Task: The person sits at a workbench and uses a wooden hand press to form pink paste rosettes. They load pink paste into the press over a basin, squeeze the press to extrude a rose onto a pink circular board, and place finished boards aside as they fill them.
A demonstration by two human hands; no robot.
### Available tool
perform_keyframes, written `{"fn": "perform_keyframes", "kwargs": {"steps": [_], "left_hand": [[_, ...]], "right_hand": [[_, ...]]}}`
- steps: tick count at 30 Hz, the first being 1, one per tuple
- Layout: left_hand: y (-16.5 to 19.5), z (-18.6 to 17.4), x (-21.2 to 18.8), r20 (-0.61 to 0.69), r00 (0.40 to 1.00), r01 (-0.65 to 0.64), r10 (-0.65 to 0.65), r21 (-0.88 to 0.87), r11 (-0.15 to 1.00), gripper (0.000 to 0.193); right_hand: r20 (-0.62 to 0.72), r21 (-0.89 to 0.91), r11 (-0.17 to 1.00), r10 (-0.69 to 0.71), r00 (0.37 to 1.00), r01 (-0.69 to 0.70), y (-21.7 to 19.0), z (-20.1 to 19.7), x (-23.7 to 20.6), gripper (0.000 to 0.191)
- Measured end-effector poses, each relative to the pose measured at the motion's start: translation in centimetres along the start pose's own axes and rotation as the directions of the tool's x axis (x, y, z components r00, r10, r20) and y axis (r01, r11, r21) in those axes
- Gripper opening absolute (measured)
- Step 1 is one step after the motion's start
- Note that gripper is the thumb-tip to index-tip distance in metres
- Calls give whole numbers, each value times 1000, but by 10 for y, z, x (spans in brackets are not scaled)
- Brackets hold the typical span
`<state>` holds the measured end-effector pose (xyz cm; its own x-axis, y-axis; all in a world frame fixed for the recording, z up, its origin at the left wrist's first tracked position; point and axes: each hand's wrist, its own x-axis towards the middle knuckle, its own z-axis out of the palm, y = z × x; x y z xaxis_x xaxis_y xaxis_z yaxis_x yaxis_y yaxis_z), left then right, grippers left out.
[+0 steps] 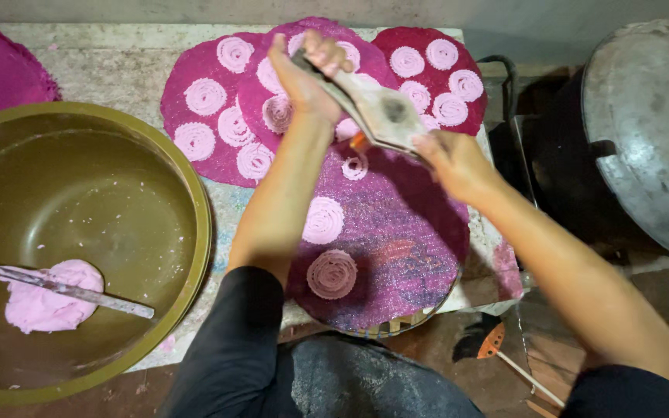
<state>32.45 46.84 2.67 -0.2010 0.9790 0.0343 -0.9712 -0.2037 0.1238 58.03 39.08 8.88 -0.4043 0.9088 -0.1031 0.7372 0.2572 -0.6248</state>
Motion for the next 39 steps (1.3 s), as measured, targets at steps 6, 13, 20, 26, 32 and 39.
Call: {"fn": "perform_keyframes", "kwargs": {"steps": [6, 13, 20, 26, 32, 39], "left_hand": [[9, -13, -23, -135, 990, 42, -39, 19, 999, 52], [-35, 11, -6, -52, 999, 15, -15, 1, 1000, 45], [-17, -1, -27, -231, 937, 332, -263, 344, 878, 59], [-40, -48, -80, -293, 832, 478, -471, 809, 342, 54], [-36, -63, -126, 386, 906, -386, -175, 580, -718, 86], [-66, -75, -142, 198, 954, -300, -227, 649, -699, 53]], "right_hand": [[145, 147, 974, 151, 978, -173, -1, 12, -20, 58], [-81, -135, 990, -38, 996, 27, 17, -12, -15, 55], [-81, 109, 993, 42, 996, -33, 31, -1, -25, 49], [-250, 84, 994, -49, 967, 72, 55, 0, -27, 45], [-394, 287, 956, 62, 917, 58, 113, 16, -39, 46], [-367, 627, 758, 82, 927, 181, 156, 36, -74, 60]]}}
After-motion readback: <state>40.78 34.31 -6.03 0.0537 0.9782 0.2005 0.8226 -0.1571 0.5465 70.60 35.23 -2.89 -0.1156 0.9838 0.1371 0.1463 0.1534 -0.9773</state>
